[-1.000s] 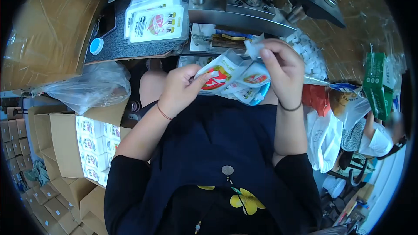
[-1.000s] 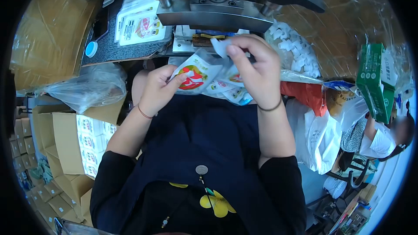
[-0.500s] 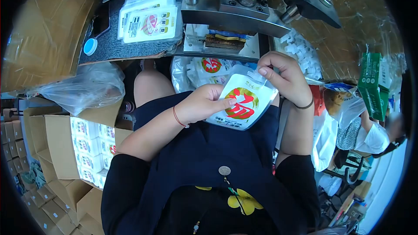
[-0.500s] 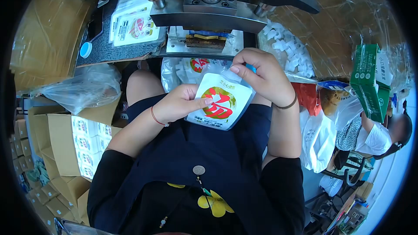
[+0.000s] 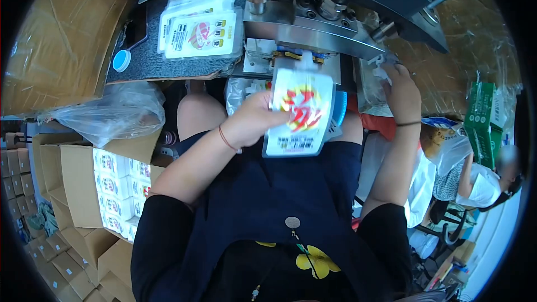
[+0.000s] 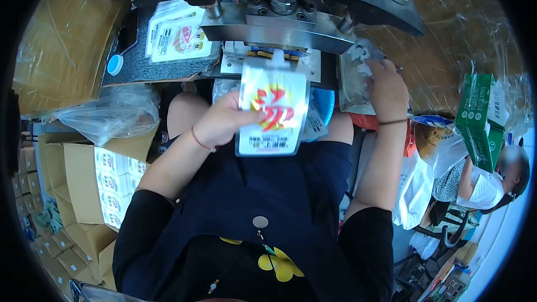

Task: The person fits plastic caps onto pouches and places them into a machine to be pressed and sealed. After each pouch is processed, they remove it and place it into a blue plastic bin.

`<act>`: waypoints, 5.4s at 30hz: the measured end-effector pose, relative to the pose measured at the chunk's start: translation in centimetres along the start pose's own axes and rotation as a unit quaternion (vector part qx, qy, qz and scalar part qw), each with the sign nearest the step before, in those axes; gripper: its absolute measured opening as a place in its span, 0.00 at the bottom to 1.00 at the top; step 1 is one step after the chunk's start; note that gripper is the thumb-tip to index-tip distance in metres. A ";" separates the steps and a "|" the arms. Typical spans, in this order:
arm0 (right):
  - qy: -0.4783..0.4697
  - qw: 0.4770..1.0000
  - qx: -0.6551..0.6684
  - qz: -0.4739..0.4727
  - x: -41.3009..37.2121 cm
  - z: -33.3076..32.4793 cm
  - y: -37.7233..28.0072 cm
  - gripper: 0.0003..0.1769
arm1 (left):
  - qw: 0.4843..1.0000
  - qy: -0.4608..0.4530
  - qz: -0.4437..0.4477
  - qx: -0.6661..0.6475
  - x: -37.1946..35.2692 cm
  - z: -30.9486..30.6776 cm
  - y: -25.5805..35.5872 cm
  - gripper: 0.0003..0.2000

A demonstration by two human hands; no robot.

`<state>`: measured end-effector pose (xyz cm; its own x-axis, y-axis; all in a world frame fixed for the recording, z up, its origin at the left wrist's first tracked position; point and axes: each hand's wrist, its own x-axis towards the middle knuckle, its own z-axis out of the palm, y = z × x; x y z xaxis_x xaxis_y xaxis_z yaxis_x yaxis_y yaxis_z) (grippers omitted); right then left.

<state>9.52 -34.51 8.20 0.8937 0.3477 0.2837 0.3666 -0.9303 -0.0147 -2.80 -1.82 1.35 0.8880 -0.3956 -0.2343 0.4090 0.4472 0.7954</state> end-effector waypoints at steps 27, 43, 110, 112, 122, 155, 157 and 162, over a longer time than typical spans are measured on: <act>0.031 0.825 0.564 -0.027 -1.5 -1.6 -13.6 0.09 | 0.873 0.187 0.139 0.428 -4.3 -0.9 3.8 0.09; 0.006 1.000 0.015 -0.015 -1.0 -2.2 -3.5 0.15 | 0.998 -0.037 -0.038 0.016 -0.3 1.6 -1.0 0.15; -0.057 0.989 0.120 -0.061 -1.1 -2.3 -2.9 0.22 | 0.996 -0.044 -0.078 0.008 -1.2 2.5 -1.2 0.14; -0.121 0.985 0.087 -0.089 -1.6 -1.1 -0.6 0.22 | 0.998 -0.008 -0.054 -0.020 -0.4 1.1 -0.4 0.15; -0.207 0.910 0.349 -0.088 -2.2 -1.4 2.3 0.13 | 0.938 0.226 0.126 0.231 2.1 -3.5 3.4 0.21; 0.019 0.945 0.298 -0.129 -1.9 -3.5 -9.2 0.11 | 0.999 -0.032 -0.016 0.003 -1.9 3.3 -1.2 0.13; 0.076 0.978 0.176 -0.081 -1.1 -2.9 -6.8 0.12 | 0.999 -0.019 -0.029 -0.003 -0.9 2.1 -1.3 0.14; -0.028 0.997 0.062 -0.026 -0.5 1.8 0.0 0.14 | 0.998 0.057 -0.020 -0.021 1.5 -0.4 3.4 0.14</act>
<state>9.56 -34.47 6.36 0.8844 0.4045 0.2326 0.4389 -0.8904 -0.1204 0.05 -0.58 3.48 0.8878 -0.3207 -0.3302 0.4514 0.4670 0.7603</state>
